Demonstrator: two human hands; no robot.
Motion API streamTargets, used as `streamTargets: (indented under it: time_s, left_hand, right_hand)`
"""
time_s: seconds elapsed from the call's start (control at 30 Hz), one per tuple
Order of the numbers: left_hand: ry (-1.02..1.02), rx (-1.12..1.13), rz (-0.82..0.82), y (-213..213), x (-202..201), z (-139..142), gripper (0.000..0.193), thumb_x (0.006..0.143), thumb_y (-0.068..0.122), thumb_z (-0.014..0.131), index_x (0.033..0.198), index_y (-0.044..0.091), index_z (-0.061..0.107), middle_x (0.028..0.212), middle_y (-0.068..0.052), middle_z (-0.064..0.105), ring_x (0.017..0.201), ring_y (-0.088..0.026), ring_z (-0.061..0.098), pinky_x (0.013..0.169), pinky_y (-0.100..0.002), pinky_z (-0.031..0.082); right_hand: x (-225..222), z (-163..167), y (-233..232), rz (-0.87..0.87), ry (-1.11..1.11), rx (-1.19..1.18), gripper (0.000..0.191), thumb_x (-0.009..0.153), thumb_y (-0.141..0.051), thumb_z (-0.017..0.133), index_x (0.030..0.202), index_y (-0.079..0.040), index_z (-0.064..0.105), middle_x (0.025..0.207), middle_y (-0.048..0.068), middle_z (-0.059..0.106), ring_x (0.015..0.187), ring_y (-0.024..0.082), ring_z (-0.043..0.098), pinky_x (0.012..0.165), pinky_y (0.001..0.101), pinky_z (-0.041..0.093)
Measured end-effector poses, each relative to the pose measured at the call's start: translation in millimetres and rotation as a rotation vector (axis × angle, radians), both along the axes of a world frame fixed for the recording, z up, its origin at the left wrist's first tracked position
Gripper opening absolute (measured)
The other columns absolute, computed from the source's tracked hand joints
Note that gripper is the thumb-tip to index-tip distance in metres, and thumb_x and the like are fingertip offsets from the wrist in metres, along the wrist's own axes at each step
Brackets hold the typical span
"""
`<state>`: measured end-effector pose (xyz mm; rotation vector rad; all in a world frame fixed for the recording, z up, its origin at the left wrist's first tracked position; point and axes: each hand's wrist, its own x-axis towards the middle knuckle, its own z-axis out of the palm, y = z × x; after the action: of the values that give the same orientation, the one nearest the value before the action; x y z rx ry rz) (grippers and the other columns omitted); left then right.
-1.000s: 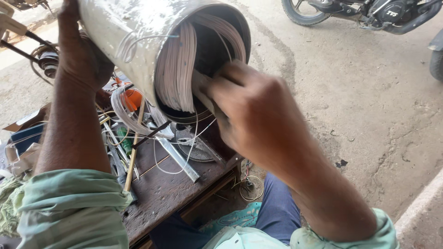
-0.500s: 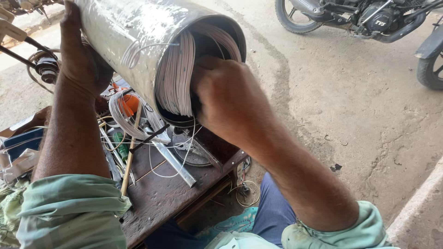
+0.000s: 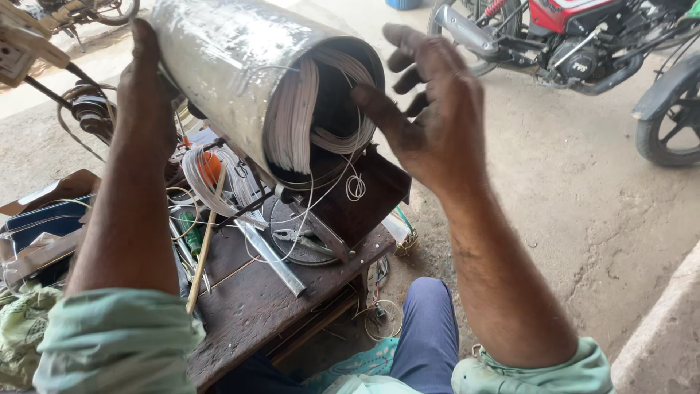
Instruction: The person winds white insulated wire onto a cylindrical metal core mounted on a wooden stand. They pull wire from a spool, loop it around the core, and use a wooden stick to press and align the layers. The person repeatedly adjusts the wire and the core to maintain even winding.
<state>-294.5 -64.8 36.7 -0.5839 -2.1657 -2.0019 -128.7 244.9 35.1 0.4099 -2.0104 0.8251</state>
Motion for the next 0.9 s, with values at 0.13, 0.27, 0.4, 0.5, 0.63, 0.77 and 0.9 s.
streamTargets:
  time_s: [0.13, 0.27, 0.4, 0.5, 0.63, 0.77, 0.9]
  left_hand:
    - [0.165, -0.093, 0.244, -9, 30, -13, 0.083, 0.099, 0.067, 0.057, 0.151, 0.002, 0.046, 0.143, -0.025, 0.063, 0.135, -0.035, 0.062, 0.114, -0.050, 0.051]
    - [0.399, -0.248, 0.323, -16, 87, -34, 0.078, 0.103, 0.055, 0.067, 0.156, 0.003, 0.045, 0.153, -0.022, 0.052, 0.140, -0.033, 0.055, 0.110, -0.044, 0.052]
    - [0.322, -0.011, 0.221, -16, 104, -42, 0.077, 0.100, 0.054, 0.074, 0.151, 0.003, 0.047, 0.150, -0.024, 0.058, 0.143, -0.034, 0.057, 0.119, -0.048, 0.051]
    - [0.289, 0.126, 0.126, -19, 88, -34, 0.085, 0.101, 0.055, 0.076, 0.156, 0.003, 0.038, 0.151, -0.025, 0.054, 0.146, -0.033, 0.055, 0.126, -0.049, 0.048]
    - [0.381, 0.039, 0.241, -21, 82, -27, 0.080, 0.103, 0.052, 0.076, 0.156, 0.005, 0.039, 0.153, -0.022, 0.051, 0.146, -0.031, 0.053, 0.119, -0.051, 0.051]
    - [0.540, -0.109, 0.400, -19, 109, -32, 0.059, 0.108, 0.044, 0.074, 0.147, 0.008, 0.047, 0.147, -0.016, 0.055, 0.141, -0.027, 0.057, 0.115, -0.046, 0.057]
    - [0.603, -0.062, 0.395, -23, 142, -41, 0.047, 0.111, 0.036, 0.074, 0.143, 0.010, 0.052, 0.147, -0.013, 0.055, 0.141, -0.025, 0.055, 0.114, -0.043, 0.056]
  right_hand:
    - [-9, -7, -12, 0.119, 0.111, 0.056, 0.042, 0.110, -0.020, 0.076, 0.140, 0.001, 0.056, 0.128, 0.016, 0.069, 0.106, 0.017, 0.075, 0.070, 0.0244, 0.066]
    - [-9, 0, -17, 0.062, 0.141, 0.048, 0.030, 0.110, -0.013, 0.075, 0.135, -0.001, 0.063, 0.120, 0.014, 0.074, 0.101, 0.019, 0.078, 0.070, 0.0250, 0.067]
    - [1, 2, -25, 0.029, 0.170, 0.114, 0.027, 0.110, -0.011, 0.076, 0.130, 0.002, 0.064, 0.110, 0.014, 0.074, 0.095, 0.019, 0.078, 0.074, 0.0269, 0.066]
    - [10, 2, -45, -0.100, 0.280, 0.164, 0.029, 0.109, -0.013, 0.076, 0.132, 0.000, 0.063, 0.107, 0.012, 0.073, 0.090, 0.020, 0.077, 0.073, 0.0273, 0.066]
    - [33, 7, -69, -0.231, 0.228, 0.217, 0.038, 0.102, -0.023, 0.077, 0.125, 0.005, 0.063, 0.101, 0.013, 0.070, 0.091, 0.022, 0.069, 0.076, 0.0363, 0.057]
    - [41, 17, -82, -0.386, 0.425, 0.502, 0.017, 0.096, -0.023, 0.079, 0.102, -0.010, 0.070, 0.093, 0.008, 0.068, 0.097, 0.023, 0.060, 0.088, 0.0449, 0.042]
    - [35, 24, -87, -0.297, 0.280, 0.859, 0.007, 0.102, -0.019, 0.076, 0.101, -0.013, 0.080, 0.090, -0.001, 0.062, 0.099, 0.021, 0.054, 0.098, 0.0487, 0.036]
